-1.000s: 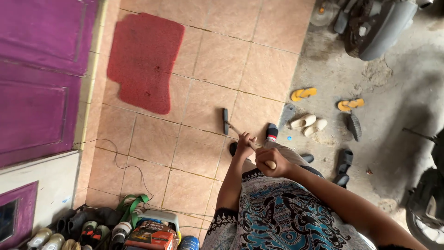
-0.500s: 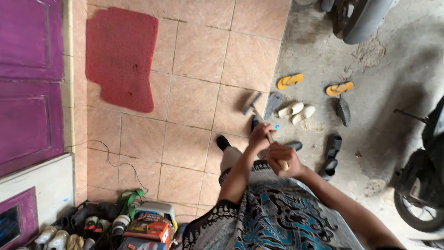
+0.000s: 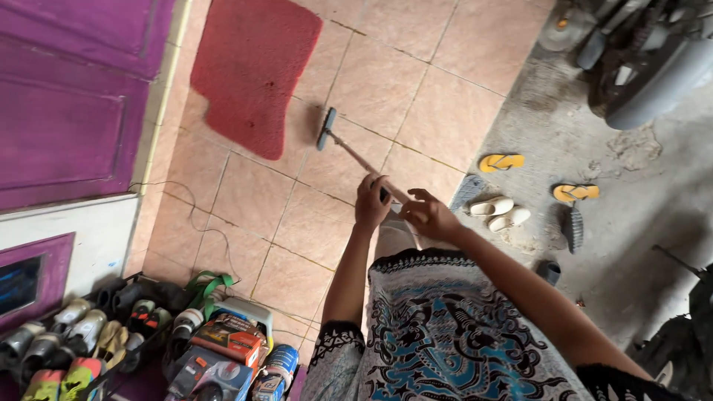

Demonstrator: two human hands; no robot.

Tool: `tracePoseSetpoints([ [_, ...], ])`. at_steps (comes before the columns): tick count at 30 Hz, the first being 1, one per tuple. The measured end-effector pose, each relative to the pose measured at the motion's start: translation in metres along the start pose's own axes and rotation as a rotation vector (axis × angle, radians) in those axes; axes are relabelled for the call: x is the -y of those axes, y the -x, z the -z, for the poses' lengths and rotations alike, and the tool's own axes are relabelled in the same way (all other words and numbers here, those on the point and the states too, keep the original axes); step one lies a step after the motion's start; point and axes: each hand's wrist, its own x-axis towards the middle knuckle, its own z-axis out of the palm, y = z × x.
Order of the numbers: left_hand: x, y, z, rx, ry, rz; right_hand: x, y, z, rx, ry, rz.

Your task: The person sweeps the floor using a broom, moving dirt and debris into a pile.

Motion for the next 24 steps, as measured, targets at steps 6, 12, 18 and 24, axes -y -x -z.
tracePoseSetpoints([
  [6,0.027,-0.025,0.024,0.138,0.092,-0.021,-0.017,-0.035,-0.027,0.120,-0.326,-0.465],
  [12,0.048,-0.063,0.026,0.239,0.162,-0.042,-0.024,-0.074,-0.033,0.113,-0.274,-0.290],
  [18,0.044,-0.090,0.008,0.206,0.153,-0.156,-0.036,-0.101,-0.017,0.051,-0.242,-0.322],
  [24,-0.008,-0.106,-0.041,0.237,0.199,-0.259,-0.073,-0.073,0.042,0.070,-0.215,-0.453],
])
